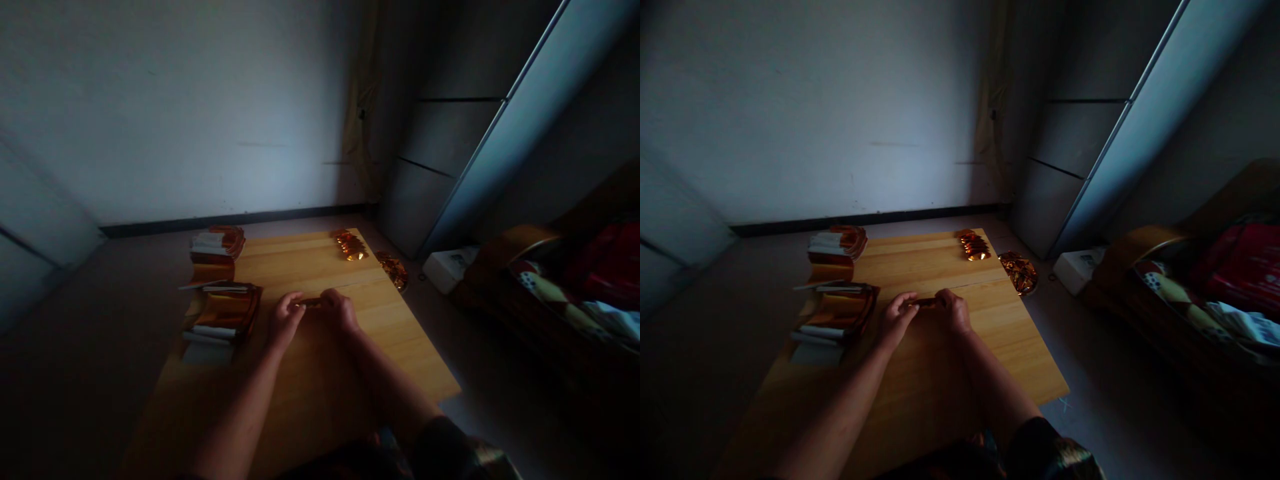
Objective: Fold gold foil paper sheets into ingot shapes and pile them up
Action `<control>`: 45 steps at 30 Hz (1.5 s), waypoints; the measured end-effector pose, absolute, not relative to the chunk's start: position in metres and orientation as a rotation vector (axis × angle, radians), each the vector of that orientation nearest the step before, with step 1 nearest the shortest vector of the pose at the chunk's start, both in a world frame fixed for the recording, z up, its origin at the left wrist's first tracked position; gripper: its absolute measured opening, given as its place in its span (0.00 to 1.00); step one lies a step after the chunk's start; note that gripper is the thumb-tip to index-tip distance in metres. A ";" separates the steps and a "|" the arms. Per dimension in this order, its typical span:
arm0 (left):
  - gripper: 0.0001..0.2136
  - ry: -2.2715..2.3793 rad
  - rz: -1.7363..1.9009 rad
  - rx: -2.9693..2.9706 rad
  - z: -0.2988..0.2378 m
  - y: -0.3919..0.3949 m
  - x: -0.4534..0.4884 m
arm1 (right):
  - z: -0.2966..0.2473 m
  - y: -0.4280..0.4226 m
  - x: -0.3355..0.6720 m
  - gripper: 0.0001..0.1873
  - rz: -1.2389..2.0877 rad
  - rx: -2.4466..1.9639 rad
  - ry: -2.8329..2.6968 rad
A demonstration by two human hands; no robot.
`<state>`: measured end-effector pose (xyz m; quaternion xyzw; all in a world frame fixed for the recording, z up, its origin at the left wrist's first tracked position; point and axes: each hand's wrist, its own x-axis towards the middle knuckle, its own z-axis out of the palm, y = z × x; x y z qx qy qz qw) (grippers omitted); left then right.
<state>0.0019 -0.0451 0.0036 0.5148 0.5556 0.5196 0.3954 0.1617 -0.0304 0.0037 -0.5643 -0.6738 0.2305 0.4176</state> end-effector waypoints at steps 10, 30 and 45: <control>0.14 1.472 1.386 1.208 -0.001 -0.040 0.001 | 0.009 -0.035 0.165 0.11 0.656 -1.324 -1.737; 0.10 1.498 1.323 1.299 -0.003 -0.036 0.005 | 0.004 -0.031 0.166 0.10 0.634 -1.385 -1.700; 0.08 1.411 1.234 1.077 0.018 -0.040 0.010 | 0.010 -0.035 0.163 0.06 0.847 -1.285 -1.526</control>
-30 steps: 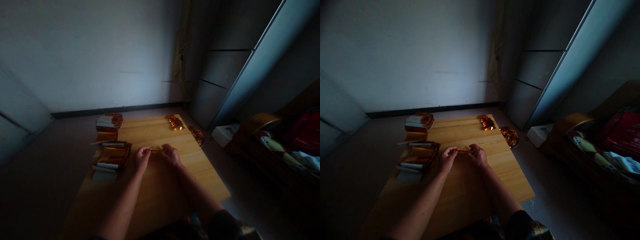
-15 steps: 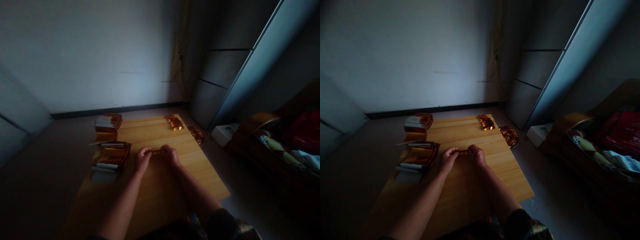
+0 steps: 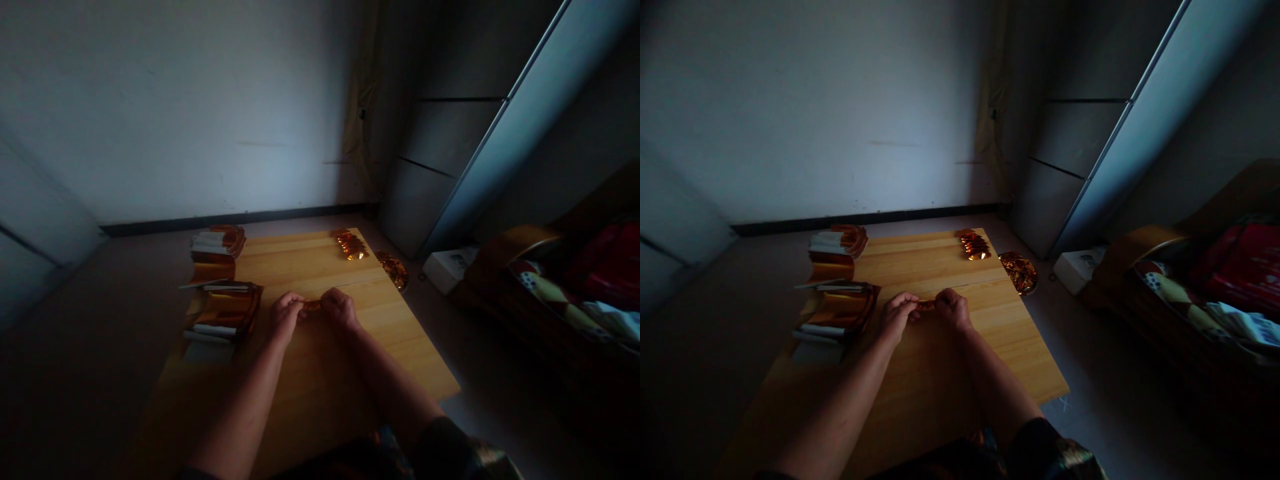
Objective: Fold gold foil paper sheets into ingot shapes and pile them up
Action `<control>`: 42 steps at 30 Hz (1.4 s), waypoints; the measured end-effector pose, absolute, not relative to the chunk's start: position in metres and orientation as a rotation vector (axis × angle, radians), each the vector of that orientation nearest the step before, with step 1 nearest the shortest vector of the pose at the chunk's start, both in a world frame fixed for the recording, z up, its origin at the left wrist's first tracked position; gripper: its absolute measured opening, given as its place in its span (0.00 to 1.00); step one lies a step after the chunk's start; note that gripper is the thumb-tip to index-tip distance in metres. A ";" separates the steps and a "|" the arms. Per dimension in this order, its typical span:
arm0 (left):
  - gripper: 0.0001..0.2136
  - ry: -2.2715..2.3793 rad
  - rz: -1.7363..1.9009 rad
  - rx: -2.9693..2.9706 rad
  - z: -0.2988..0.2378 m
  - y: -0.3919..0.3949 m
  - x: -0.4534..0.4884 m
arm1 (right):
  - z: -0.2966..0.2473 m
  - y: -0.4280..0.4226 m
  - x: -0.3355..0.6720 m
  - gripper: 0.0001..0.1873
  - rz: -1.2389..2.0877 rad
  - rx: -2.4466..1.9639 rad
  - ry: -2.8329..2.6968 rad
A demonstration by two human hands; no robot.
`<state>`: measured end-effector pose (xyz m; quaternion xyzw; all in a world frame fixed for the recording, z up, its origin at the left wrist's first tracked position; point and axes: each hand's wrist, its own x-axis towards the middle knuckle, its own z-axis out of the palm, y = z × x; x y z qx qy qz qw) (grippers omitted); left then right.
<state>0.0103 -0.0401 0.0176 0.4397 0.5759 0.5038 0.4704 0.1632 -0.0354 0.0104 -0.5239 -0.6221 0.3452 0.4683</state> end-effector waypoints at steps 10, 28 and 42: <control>0.10 1.303 1.204 1.204 0.016 -0.044 0.008 | 0.017 -0.034 0.171 0.06 0.897 -1.279 -1.592; 0.18 1.274 1.175 1.242 0.009 -0.039 0.005 | 0.014 -0.032 0.175 0.05 0.953 -1.258 -1.585; 0.17 1.419 1.163 1.365 0.006 -0.040 0.007 | 0.011 -0.032 0.184 0.11 0.674 -1.340 -1.833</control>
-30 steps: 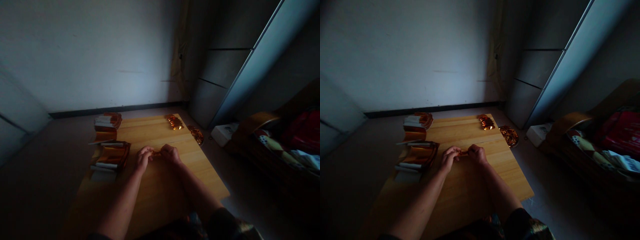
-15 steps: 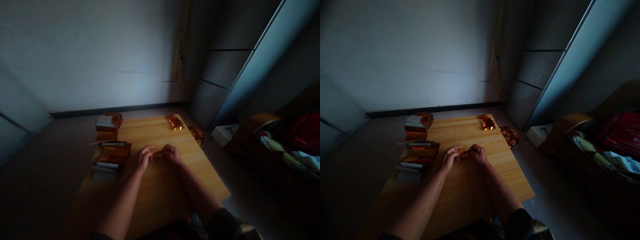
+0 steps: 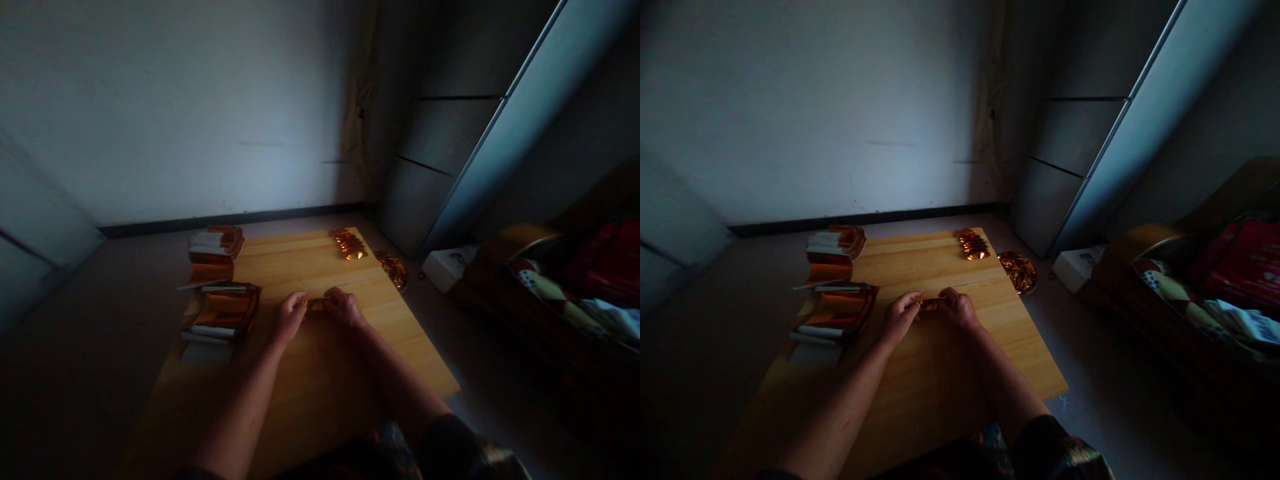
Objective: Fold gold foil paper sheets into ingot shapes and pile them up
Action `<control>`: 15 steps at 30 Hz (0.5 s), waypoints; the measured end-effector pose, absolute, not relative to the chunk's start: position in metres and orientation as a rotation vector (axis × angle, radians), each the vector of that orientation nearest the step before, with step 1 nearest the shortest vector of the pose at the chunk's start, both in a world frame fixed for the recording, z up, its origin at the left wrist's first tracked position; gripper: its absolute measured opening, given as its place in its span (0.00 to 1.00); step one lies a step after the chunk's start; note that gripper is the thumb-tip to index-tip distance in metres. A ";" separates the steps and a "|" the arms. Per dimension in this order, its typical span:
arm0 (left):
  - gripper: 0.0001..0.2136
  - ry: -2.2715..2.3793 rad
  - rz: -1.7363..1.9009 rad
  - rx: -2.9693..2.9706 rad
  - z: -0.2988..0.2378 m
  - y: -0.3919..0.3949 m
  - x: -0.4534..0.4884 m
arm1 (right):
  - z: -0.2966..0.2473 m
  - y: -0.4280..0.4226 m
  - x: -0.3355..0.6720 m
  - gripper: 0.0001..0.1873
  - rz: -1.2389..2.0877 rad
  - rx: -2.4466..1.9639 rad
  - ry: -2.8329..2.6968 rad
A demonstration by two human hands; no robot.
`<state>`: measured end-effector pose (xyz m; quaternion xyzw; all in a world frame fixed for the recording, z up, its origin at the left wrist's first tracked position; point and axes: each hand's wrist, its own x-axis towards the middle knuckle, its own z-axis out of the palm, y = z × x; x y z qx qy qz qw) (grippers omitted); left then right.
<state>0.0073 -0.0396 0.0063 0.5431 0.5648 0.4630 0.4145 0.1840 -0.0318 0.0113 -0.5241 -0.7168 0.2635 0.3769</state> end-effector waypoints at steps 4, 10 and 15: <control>0.20 1.408 1.178 1.359 0.007 -0.040 0.009 | 0.008 -0.031 0.179 0.09 0.634 -1.391 -1.796; 0.29 1.446 1.173 1.206 0.026 -0.046 0.018 | 0.006 -0.029 0.169 0.08 0.644 -1.430 -1.724; 0.30 1.457 1.173 1.223 0.023 -0.045 0.018 | 0.013 -0.031 0.166 0.07 0.598 -1.462 -1.772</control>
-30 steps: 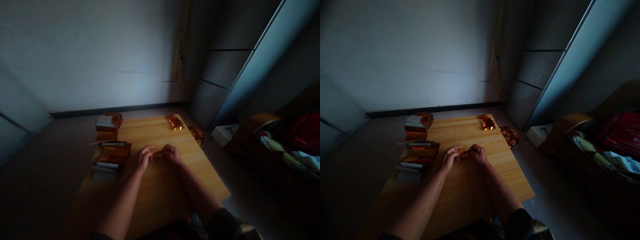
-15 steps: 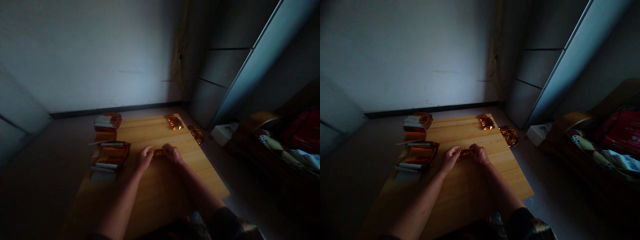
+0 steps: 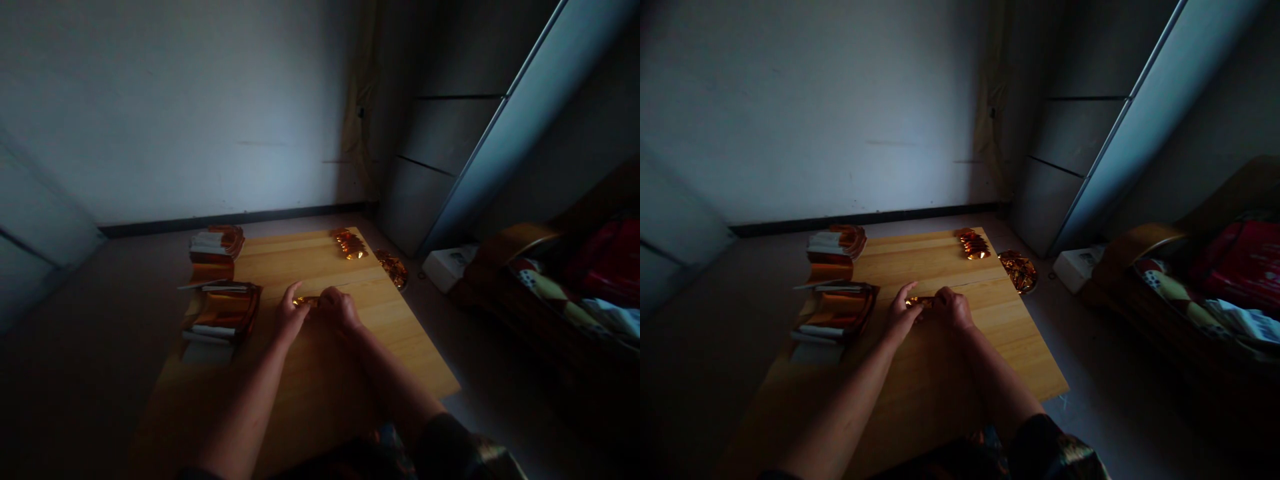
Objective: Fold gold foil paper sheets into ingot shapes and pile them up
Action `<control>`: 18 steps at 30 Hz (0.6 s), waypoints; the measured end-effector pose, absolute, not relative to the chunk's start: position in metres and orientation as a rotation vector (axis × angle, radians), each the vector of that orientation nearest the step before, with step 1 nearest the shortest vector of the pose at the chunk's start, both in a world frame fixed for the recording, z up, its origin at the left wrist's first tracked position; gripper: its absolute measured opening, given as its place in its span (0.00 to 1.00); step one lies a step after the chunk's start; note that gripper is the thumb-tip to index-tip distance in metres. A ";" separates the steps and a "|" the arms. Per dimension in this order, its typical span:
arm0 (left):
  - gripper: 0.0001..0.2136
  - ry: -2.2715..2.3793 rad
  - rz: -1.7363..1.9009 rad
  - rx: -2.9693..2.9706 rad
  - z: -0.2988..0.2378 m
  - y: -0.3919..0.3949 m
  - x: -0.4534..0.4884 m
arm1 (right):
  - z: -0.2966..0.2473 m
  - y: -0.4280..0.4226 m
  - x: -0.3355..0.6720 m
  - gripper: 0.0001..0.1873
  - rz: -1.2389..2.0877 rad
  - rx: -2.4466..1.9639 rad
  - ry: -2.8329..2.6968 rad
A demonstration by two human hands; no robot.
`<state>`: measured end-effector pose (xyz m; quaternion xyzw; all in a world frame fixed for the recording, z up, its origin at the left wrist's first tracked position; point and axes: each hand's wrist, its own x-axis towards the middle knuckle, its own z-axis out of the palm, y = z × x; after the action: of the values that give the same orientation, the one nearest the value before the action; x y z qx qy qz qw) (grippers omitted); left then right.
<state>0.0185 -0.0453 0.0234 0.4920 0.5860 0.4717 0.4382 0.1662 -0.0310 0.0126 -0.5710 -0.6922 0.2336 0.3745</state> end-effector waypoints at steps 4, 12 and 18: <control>0.32 1.451 1.180 1.230 0.018 -0.043 0.018 | 0.013 -0.031 0.166 0.07 0.588 -1.504 -1.776; 0.32 1.483 1.176 1.283 0.019 -0.042 0.018 | 0.009 -0.028 0.166 0.07 0.566 -1.524 -1.769; 0.31 1.502 1.175 1.219 0.022 -0.044 0.019 | 0.011 -0.032 0.173 0.07 0.524 -1.398 -1.809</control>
<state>0.0192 -0.0438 0.0224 0.4875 0.6006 0.4698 0.4254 0.1725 -0.0323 0.0106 -0.5494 -0.7109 0.2060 0.3877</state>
